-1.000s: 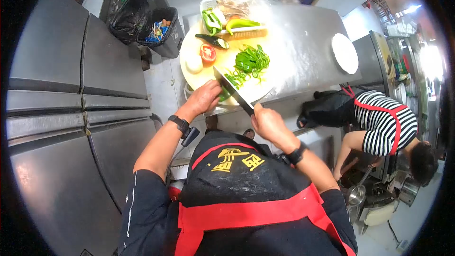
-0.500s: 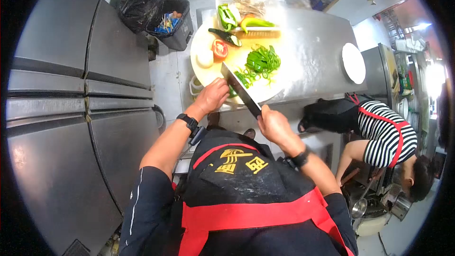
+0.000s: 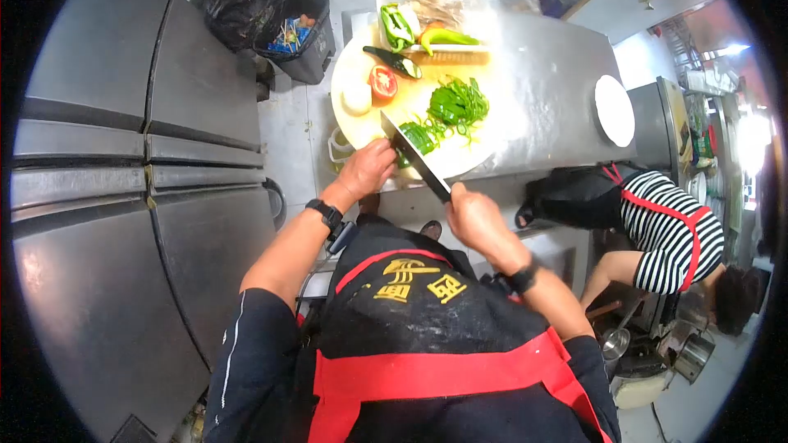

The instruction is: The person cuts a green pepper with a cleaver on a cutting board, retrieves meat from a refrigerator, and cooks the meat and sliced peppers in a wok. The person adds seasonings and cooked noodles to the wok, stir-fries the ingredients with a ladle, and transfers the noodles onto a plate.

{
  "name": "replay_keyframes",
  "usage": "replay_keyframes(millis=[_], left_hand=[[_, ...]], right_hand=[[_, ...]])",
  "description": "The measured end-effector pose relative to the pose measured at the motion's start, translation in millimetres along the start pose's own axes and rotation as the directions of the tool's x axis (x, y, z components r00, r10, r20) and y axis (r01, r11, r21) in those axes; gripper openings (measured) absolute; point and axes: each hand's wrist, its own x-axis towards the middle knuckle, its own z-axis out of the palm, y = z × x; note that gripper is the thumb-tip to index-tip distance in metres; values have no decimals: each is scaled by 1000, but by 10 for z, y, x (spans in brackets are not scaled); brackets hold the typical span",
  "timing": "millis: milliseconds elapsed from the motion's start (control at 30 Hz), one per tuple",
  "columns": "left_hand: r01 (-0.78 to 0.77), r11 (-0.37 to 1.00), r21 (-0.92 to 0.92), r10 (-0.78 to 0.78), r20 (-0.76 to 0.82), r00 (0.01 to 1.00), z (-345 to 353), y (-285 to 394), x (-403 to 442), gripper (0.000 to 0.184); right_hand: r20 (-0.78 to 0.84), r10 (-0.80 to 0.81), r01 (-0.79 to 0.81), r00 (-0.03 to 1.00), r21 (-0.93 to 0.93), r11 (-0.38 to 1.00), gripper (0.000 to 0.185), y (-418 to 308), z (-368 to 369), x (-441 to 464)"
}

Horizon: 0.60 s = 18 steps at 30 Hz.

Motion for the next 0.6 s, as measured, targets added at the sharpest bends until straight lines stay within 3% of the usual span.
replay_keyframes(millis=[100, 167, 233, 333, 500, 600], left_hand=[[17, 1000, 11, -17, -19, 1000, 42, 2, -6, 16], [7, 1000, 27, -6, -62, 998, 3, -78, 45, 15], [53, 996, 70, -55, 26, 998, 14, -30, 0, 13], [30, 998, 55, -27, -62, 998, 43, -37, -10, 14], [10, 999, 48, -6, -72, 997, 91, -41, -96, 13], [21, 998, 67, -16, -83, 996, 104, -35, -73, 12]], right_hand=[[-14, 3, -3, 1000, 3, 1000, 14, 189, 367, 15], [-6, -15, 15, 1000, 8, 1000, 14, 85, 119, 67], [18, -13, 12, 1000, 58, 998, 18, -5, -17, -4], [14, -51, 51, 999, 30, 998, 20, 121, 228, 60], [60, -17, 13, 998, 65, 998, 15, -18, -61, 51], [54, -20, 16, 998, 81, 997, 16, 170, 277, 112]])
